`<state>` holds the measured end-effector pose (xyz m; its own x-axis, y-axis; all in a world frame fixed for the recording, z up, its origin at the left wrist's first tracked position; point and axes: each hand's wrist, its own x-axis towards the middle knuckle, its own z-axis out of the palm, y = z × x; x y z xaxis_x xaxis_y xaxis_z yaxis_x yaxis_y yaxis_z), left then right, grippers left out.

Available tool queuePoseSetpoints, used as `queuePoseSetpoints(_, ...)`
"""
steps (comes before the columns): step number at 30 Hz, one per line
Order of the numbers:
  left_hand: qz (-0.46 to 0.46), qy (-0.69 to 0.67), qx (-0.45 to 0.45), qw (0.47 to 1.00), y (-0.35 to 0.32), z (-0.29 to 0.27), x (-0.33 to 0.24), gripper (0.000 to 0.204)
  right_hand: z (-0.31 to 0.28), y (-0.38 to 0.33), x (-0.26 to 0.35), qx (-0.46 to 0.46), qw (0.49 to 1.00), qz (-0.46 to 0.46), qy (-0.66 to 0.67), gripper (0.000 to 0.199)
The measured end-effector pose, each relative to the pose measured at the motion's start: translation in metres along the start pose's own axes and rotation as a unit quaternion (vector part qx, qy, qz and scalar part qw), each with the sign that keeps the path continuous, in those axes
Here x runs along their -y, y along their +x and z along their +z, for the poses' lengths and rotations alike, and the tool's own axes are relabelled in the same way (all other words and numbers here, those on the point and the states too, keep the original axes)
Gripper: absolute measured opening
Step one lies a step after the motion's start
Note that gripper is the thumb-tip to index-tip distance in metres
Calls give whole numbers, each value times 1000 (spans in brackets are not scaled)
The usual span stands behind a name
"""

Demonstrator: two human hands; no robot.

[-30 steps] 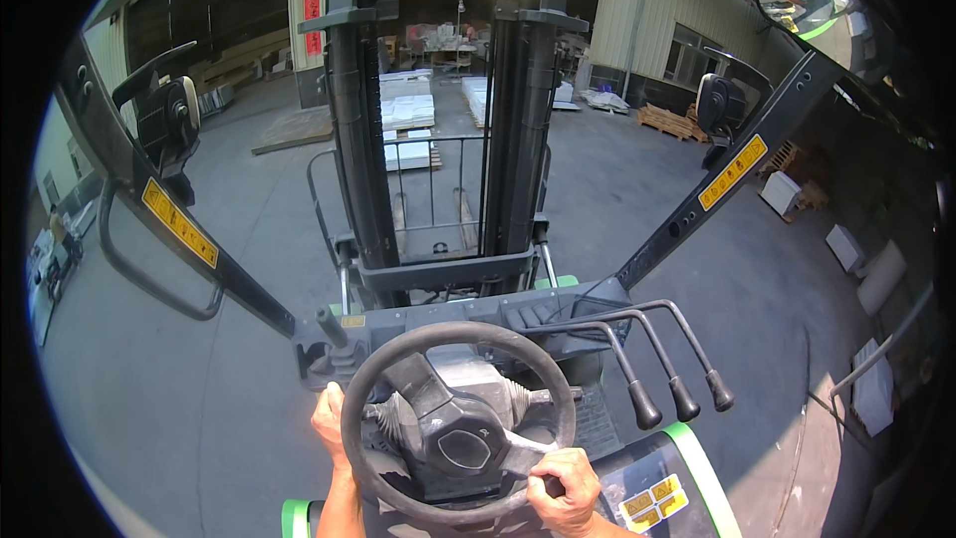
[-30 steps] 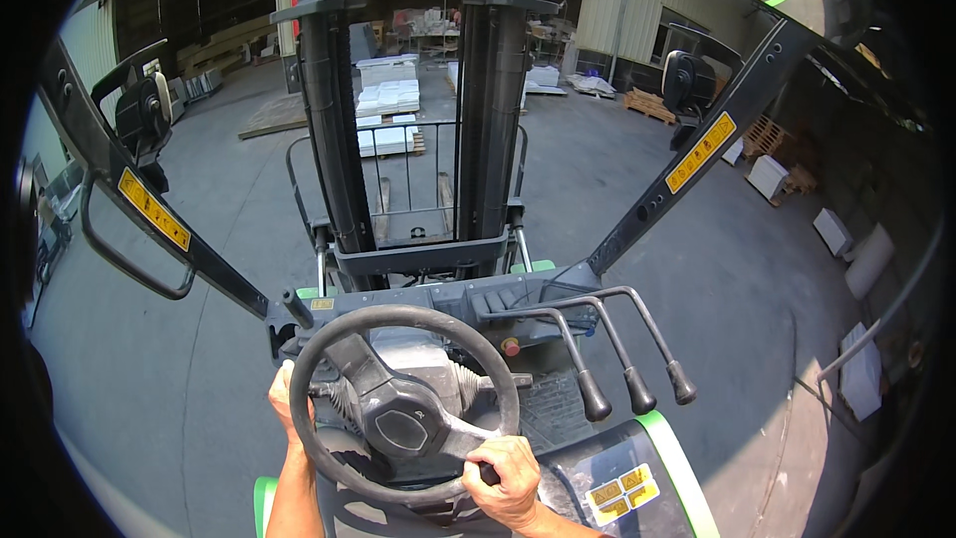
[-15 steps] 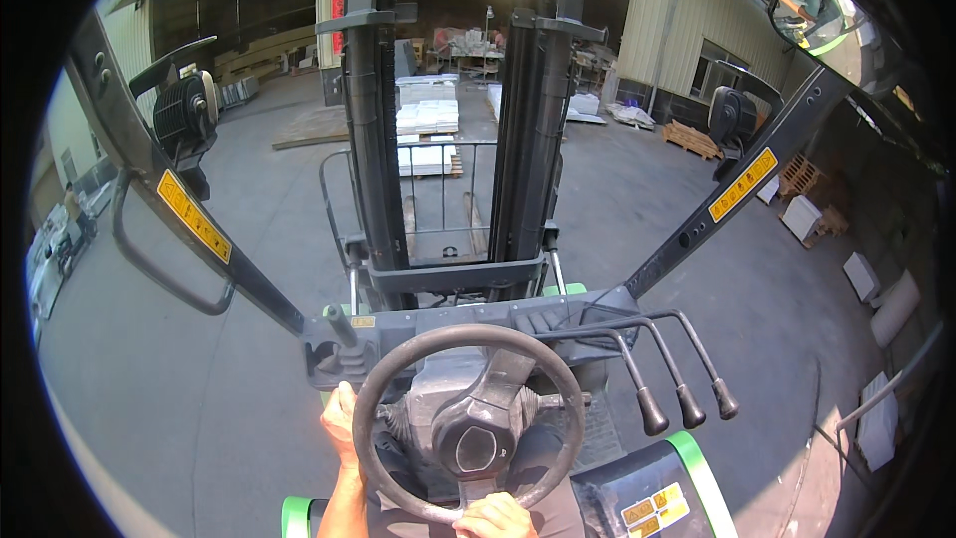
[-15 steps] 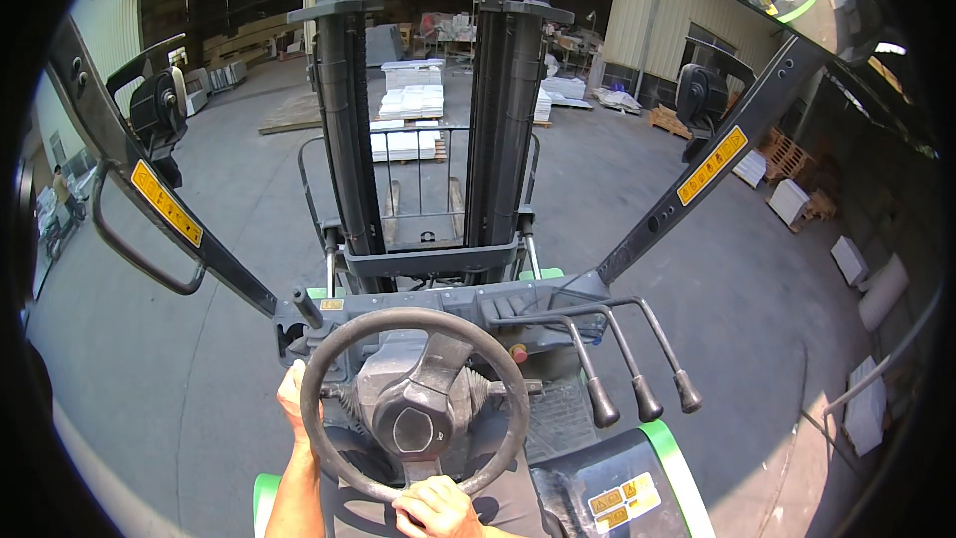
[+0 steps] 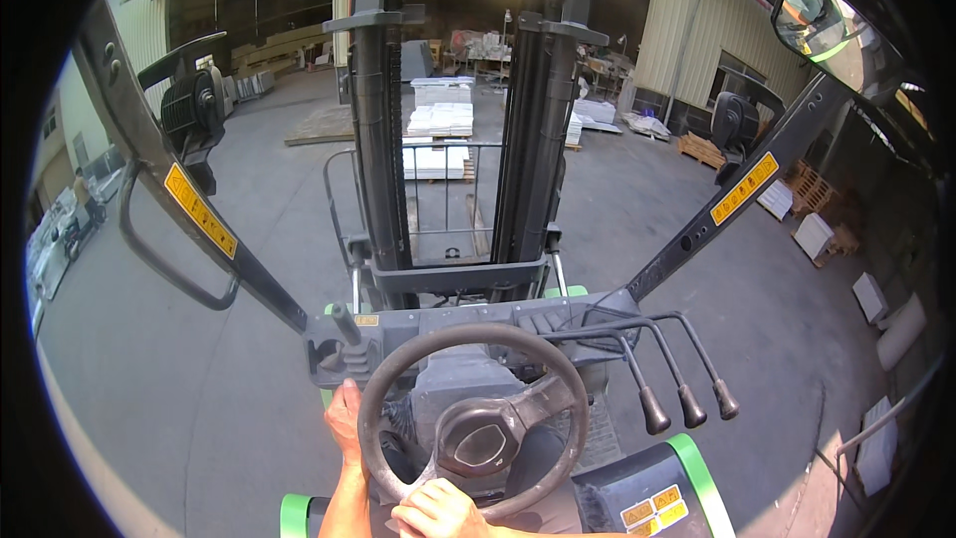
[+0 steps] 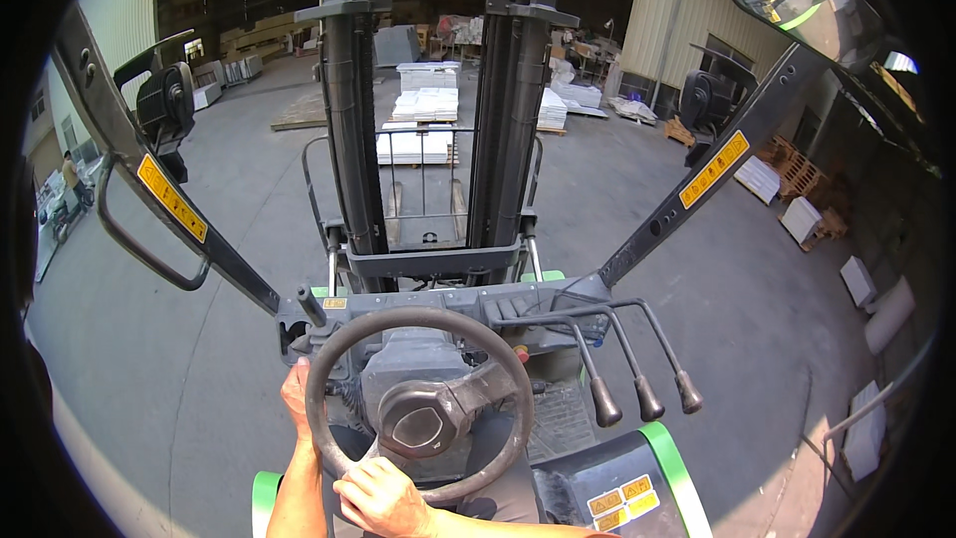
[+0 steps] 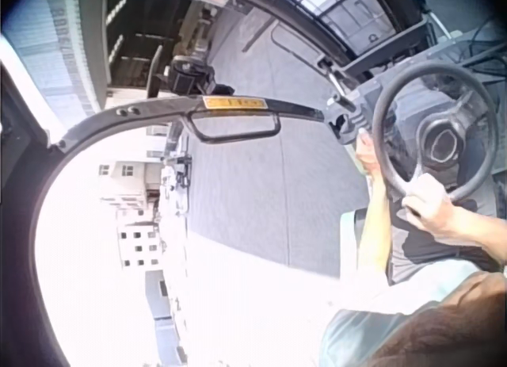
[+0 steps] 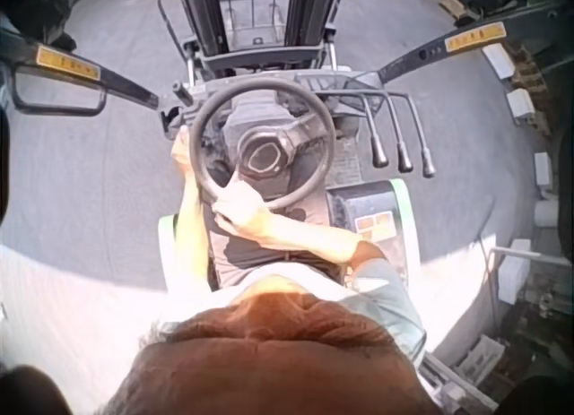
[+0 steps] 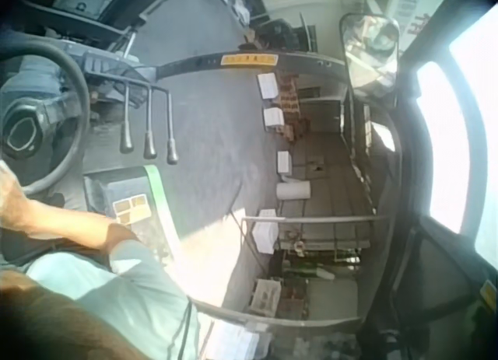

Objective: The person operates a forklift inside a warehouse, steering and maneuvering around stacks of white panels and wooden pallets. The forklift forks remain empty throughout the clip, and no lifting or loading actions are performed.

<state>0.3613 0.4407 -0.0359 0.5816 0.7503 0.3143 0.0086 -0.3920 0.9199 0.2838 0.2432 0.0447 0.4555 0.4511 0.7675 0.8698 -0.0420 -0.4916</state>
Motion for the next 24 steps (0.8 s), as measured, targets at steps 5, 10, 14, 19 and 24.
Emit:
queuePoseSetpoints(5,0,-48,-3,999,-1,0,6,41,29,25,-25,56,998,-40,9,23)
queuePoseSetpoints(10,112,-123,-29,986,-10,19,-14,39,21,93,-50,-10,996,-58,-62,19)
queuePoseSetpoints(14,86,5,-16,996,-7,15,-25,40,-20,138,-77,-94,989,-29,-106,13)
queuePoseSetpoints(19,14,-6,18,1000,1,8,-3,42,-91,119,-108,-164,968,29,-188,12)
queuePoseSetpoints(24,21,15,20,999,5,16,5,42,-133,-6,-97,-186,938,152,-250,16)
